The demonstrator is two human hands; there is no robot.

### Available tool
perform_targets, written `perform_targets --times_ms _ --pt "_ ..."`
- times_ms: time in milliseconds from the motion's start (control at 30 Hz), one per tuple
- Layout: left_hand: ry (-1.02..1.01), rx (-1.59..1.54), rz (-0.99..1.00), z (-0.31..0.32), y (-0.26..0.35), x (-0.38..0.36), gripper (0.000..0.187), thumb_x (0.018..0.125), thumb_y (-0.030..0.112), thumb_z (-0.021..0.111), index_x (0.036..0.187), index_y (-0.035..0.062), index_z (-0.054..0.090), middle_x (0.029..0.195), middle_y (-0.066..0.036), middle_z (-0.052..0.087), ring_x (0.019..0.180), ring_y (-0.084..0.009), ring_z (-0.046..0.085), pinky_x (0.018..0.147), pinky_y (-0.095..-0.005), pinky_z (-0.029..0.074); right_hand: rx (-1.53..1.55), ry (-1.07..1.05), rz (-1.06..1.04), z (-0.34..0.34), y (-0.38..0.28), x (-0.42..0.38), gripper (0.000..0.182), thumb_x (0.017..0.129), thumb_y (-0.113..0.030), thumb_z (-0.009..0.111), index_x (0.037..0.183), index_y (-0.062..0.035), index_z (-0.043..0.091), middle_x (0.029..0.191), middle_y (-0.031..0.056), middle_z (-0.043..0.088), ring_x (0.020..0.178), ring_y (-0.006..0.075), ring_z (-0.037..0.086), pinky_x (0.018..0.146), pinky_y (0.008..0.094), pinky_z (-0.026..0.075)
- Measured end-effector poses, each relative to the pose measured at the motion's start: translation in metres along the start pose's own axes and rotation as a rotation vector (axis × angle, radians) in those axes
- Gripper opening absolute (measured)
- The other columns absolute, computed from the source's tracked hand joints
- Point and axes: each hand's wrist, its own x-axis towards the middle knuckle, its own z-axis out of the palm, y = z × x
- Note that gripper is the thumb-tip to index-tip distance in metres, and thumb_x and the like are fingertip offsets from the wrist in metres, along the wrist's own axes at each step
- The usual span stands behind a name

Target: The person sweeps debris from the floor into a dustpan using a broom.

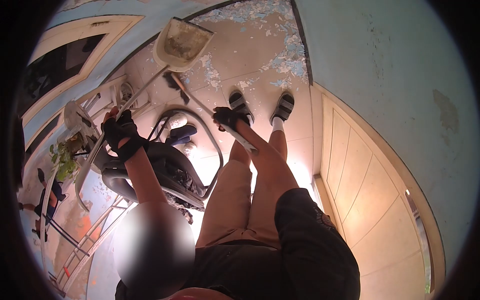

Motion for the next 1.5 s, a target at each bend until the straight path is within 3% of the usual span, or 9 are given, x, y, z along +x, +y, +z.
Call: perform_targets --times_ms 167,633,733,800,900,967,1167,1333,1500 --pt "-0.008 -0.018 -0.028 0.017 0.003 -0.018 0.021 0.083 0.012 0.048 0.101 0.0034 0.056 0.099 -0.01 0.059 0.096 -0.0291 0.057 0.078 -0.0451 0.052 -0.046 0.19 -0.1 -0.059 0.008 -0.086 0.061 0.088 -0.011 0.054 0.143 -0.0115 0.027 0.074 0.0028 0.051 0.052 0.0093 0.045 0.044 0.025 0.04" --pt "-0.12 -0.096 -0.104 0.037 0.0 -0.026 0.027 0.085 0.014 0.044 0.107 0.0026 0.056 0.11 -0.014 0.057 0.102 -0.0277 0.054 0.08 -0.0395 0.052 0.244 0.597 -0.213 -0.082 0.05 -0.258 0.037 0.088 -0.01 0.046 0.124 -0.011 0.053 0.065 0.0018 0.047 0.046 0.0122 0.046 0.04 0.0294 0.041" --pt "-0.248 0.075 0.06 0.047 -0.003 -0.029 0.027 0.086 0.013 0.043 0.106 0.002 0.057 0.107 -0.013 0.057 0.102 -0.0252 0.054 0.079 -0.0375 0.052 -0.275 0.488 -0.138 -0.069 0.069 -0.236 0.027 0.087 -0.012 0.048 0.112 -0.0069 0.059 0.063 0.0037 0.051 0.046 0.0151 0.05 0.042 0.0304 0.044" --pt "-0.245 0.044 0.042 0.057 0.002 -0.037 0.026 0.087 0.013 0.043 0.105 0.0017 0.057 0.106 -0.013 0.057 0.102 -0.0248 0.054 0.079 -0.0371 0.052 -0.144 0.394 -0.108 -0.027 0.035 -0.241 0.04 0.088 -0.014 0.054 0.127 -0.0069 0.052 0.068 0.0023 0.053 0.046 0.01 0.048 0.042 0.027 0.042" --pt "-0.357 0.499 0.509 0.07 0.006 -0.046 0.025 0.088 0.014 0.043 0.105 0.0028 0.057 0.106 -0.012 0.057 0.103 -0.0247 0.053 0.082 -0.0382 0.051 -0.035 0.35 -0.088 -0.042 0.054 -0.192 0.046 0.087 -0.016 0.056 0.131 -0.0077 0.048 0.068 0.0024 0.052 0.046 0.0105 0.047 0.042 0.0272 0.041" --pt "-0.238 -0.095 -0.042 0.088 0.011 -0.052 0.023 0.087 0.014 0.046 0.106 0.0049 0.056 0.107 -0.011 0.058 0.104 -0.0245 0.054 0.085 -0.0412 0.049 -0.118 0.427 -0.104 -0.059 0.055 -0.192 0.046 0.087 -0.015 0.056 0.131 -0.0074 0.048 0.067 0.0026 0.053 0.046 0.011 0.048 0.042 0.0275 0.041" --pt "-0.249 -0.153 -0.168 0.118 0.012 -0.082 0.019 0.086 0.013 0.047 0.103 0.0081 0.055 0.109 -0.009 0.059 0.109 -0.0249 0.053 0.082 -0.047 0.046 0.005 0.779 -0.158 -0.092 0.064 -0.251 0.037 0.086 -0.013 0.056 0.122 -0.0083 0.054 0.065 0.0027 0.052 0.048 0.0111 0.049 0.042 0.0283 0.042" --pt "-0.299 -0.202 -0.228 0.121 -0.004 -0.077 0.013 0.087 0.01 0.048 0.097 0.0091 0.055 0.106 -0.01 0.061 0.107 -0.021 0.053 0.084 -0.0407 0.045 0.36 0.648 -0.268 -0.092 0.069 -0.305 0.056 0.086 -0.004 0.046 0.141 -0.0063 0.034 0.068 0.0019 0.048 0.043 0.0108 0.043 0.038 0.0264 0.038" --pt "-0.316 -0.212 -0.239 0.136 0.021 -0.09 0.013 0.085 0.009 0.048 0.095 0.0108 0.057 0.104 -0.009 0.062 0.103 -0.0209 0.056 0.082 -0.0424 0.043 0.396 0.499 -0.273 -0.07 0.072 -0.311 0.051 0.089 -0.003 0.046 0.139 -0.0067 0.038 0.067 0.0042 0.05 0.044 0.0111 0.044 0.039 0.0262 0.04"
